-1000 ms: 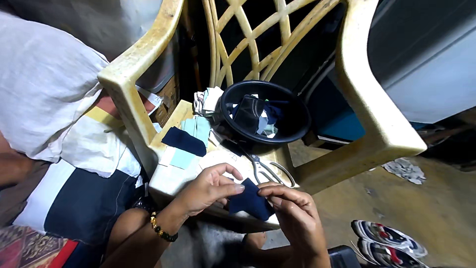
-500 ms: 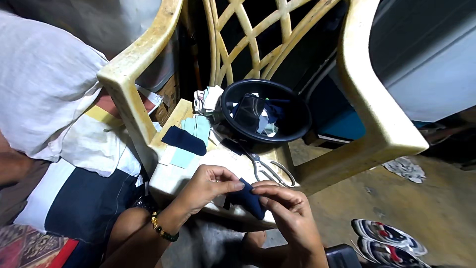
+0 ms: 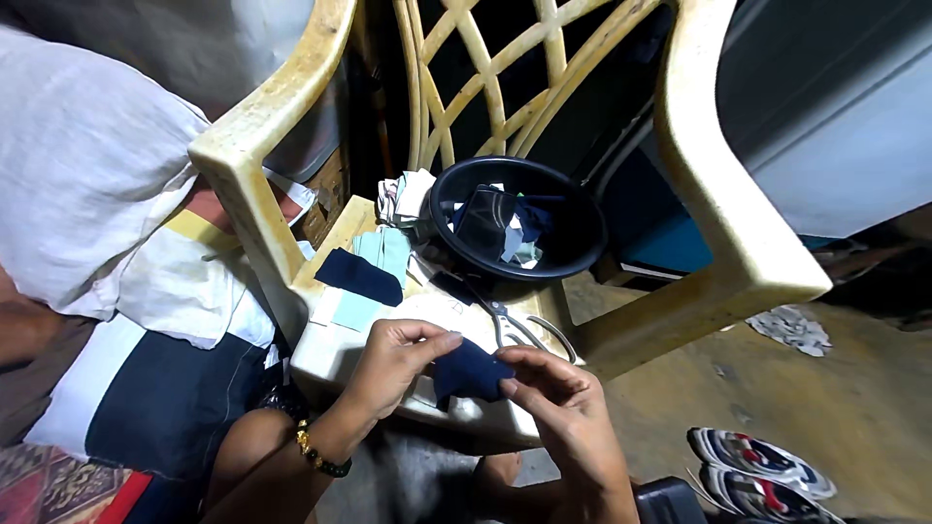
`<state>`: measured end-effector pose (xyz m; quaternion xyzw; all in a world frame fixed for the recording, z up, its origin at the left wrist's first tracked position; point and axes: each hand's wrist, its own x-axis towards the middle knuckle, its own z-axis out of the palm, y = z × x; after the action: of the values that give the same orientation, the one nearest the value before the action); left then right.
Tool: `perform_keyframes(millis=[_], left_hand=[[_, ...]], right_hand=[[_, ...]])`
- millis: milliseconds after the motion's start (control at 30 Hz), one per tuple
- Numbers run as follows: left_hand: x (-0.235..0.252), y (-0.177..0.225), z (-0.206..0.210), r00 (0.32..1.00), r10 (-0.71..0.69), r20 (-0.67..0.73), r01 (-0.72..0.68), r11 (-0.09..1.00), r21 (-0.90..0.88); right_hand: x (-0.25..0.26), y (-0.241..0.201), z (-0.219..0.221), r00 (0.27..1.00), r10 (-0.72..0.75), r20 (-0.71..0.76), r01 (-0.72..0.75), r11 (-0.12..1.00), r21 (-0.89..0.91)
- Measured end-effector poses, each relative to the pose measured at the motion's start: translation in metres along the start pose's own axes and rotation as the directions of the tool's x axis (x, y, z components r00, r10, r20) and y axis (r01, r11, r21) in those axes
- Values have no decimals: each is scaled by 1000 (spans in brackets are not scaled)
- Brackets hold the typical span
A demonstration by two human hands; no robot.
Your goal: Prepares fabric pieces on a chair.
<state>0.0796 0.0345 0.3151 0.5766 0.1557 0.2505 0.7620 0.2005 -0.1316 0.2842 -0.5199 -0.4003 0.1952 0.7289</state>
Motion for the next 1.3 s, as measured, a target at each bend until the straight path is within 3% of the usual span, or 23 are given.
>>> perform_keyframes(millis=[200, 533, 1300], left_hand=[[1, 4, 3, 991, -113, -72, 107, 992, -73], [2, 4, 2, 985, -153, -78, 145, 984, -99], [2, -3, 1, 997, 4, -78, -5, 1000, -24]], right_hand=[[0, 2, 2, 999, -2, -45, 3, 1000, 25], [1, 4, 5, 998, -19, -67, 19, 1000, -6], [1, 2, 17, 981, -33, -189, 28, 999, -32]])
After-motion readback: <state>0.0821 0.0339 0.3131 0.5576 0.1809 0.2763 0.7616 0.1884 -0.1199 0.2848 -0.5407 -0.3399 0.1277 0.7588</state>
